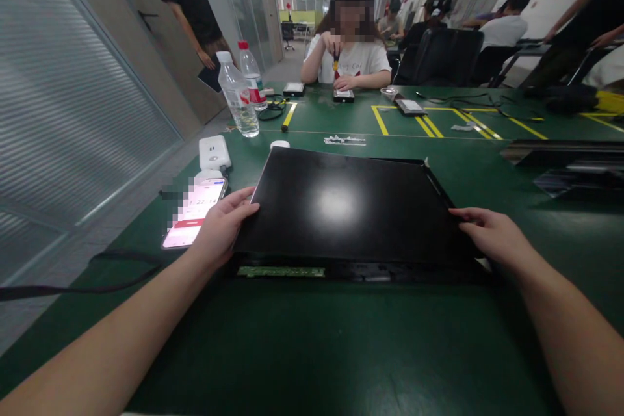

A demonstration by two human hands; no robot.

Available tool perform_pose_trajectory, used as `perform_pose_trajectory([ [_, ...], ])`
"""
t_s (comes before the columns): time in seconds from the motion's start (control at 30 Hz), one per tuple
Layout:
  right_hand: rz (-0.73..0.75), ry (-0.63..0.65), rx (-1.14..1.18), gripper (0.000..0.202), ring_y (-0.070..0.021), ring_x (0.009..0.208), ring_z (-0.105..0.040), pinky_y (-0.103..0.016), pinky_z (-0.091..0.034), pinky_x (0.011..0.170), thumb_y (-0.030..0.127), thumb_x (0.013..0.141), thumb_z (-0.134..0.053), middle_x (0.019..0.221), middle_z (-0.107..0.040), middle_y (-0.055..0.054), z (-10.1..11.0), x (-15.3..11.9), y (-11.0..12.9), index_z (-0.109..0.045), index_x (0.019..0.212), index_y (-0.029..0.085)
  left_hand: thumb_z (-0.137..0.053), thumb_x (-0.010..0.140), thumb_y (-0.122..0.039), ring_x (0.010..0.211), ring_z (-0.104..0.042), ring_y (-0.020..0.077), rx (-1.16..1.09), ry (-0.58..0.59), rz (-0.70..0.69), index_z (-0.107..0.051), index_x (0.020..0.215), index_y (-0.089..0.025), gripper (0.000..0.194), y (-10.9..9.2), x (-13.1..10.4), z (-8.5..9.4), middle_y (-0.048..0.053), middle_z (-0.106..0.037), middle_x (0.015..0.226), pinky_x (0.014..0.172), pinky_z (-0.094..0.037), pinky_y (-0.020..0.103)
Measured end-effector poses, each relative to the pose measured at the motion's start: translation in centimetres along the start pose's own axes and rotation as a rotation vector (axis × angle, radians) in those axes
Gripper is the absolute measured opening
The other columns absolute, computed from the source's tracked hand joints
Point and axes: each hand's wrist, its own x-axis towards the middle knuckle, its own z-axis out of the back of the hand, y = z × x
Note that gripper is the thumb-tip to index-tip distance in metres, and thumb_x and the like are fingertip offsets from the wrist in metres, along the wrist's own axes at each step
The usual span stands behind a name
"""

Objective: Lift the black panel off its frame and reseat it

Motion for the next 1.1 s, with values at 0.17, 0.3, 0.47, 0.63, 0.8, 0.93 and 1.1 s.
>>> perform_pose_trajectory([
  [0.17,-0.067,0.021,-0.032,0.050,-0.0209,0.059,-0.065,-0.033,-0.049,0.058,0.021,0.080,-0.063,0.079,-0.078,-0.008,0.2,-0.8,1.5,-0.085,0.124,0.014,-0.082,0.074,-0.011,0.091,-0.084,0.0301,0.000,0.012,0.017,-0.084,0.119,-0.017,0.046,-0.3,-0.1,0.1,0.010,-0.088,0.099,0.067,-0.067,0.030],
  [0.3,-0.112,0.030,-0.056,0.052,-0.0210,0.064,-0.065,-0.033,-0.049,0.063,0.019,0.084,-0.060,0.082,-0.078,-0.010,0.3,-1.3,2.5,-0.083,0.131,0.011,-0.085,0.075,-0.012,0.095,-0.083,0.0285,0.049,-0.008,-0.001,-0.087,0.111,-0.019,0.037,-0.2,0.0,0.2,0.010,-0.088,0.103,0.074,-0.067,0.030],
  [0.47,-0.116,0.027,-0.067,0.052,-0.0219,0.067,-0.065,-0.034,-0.050,0.066,0.019,0.086,-0.060,0.084,-0.077,-0.010,0.3,-1.5,3.0,-0.083,0.131,0.011,-0.094,0.071,-0.023,0.126,-0.075,0.0339,0.210,-0.035,-0.161,-0.089,0.104,-0.022,0.034,0.4,0.5,0.8,0.012,-0.083,0.127,0.094,-0.065,0.032],
  [0.63,-0.133,0.036,-0.025,0.050,-0.0219,0.073,-0.068,-0.033,-0.052,0.067,0.020,0.087,-0.062,0.095,-0.079,-0.012,0.4,-1.2,2.4,-0.083,0.132,0.011,-0.095,0.068,-0.033,0.134,-0.069,0.0386,0.392,-0.048,-0.237,-0.089,0.097,-0.024,0.030,0.7,0.9,1.5,0.013,-0.070,0.153,0.105,-0.063,0.039],
  [0.8,-0.147,0.065,0.059,0.050,-0.0204,0.071,-0.068,-0.030,-0.053,0.062,0.020,0.087,-0.065,0.093,-0.078,-0.011,0.4,-0.6,1.3,-0.082,0.134,0.013,-0.087,0.076,-0.050,0.150,-0.057,0.0426,0.618,0.042,-0.329,-0.088,0.113,-0.021,0.047,1.7,2.2,2.8,0.016,-0.067,0.154,0.125,-0.049,0.054],
  [0.93,-0.177,0.072,0.101,0.053,-0.0183,0.064,-0.064,-0.028,-0.052,0.057,0.021,0.086,-0.068,0.085,-0.074,-0.007,0.3,-0.7,1.1,-0.080,0.137,0.014,-0.076,0.084,-0.056,0.149,-0.058,0.0422,0.823,0.115,-0.353,-0.082,0.130,-0.018,0.060,2.7,3.3,3.8,0.018,-0.063,0.158,0.125,-0.049,0.057],
  [1.1,-0.177,0.061,0.082,0.053,-0.0182,0.063,-0.062,-0.029,-0.051,0.058,0.018,0.084,-0.069,0.075,-0.067,-0.003,0.4,-1.0,1.7,-0.081,0.136,0.012,-0.069,0.090,-0.057,0.152,-0.055,0.0429,0.985,0.138,-0.389,-0.078,0.136,-0.017,0.062,3.1,3.7,4.2,0.018,-0.058,0.161,0.126,-0.049,0.057],
])
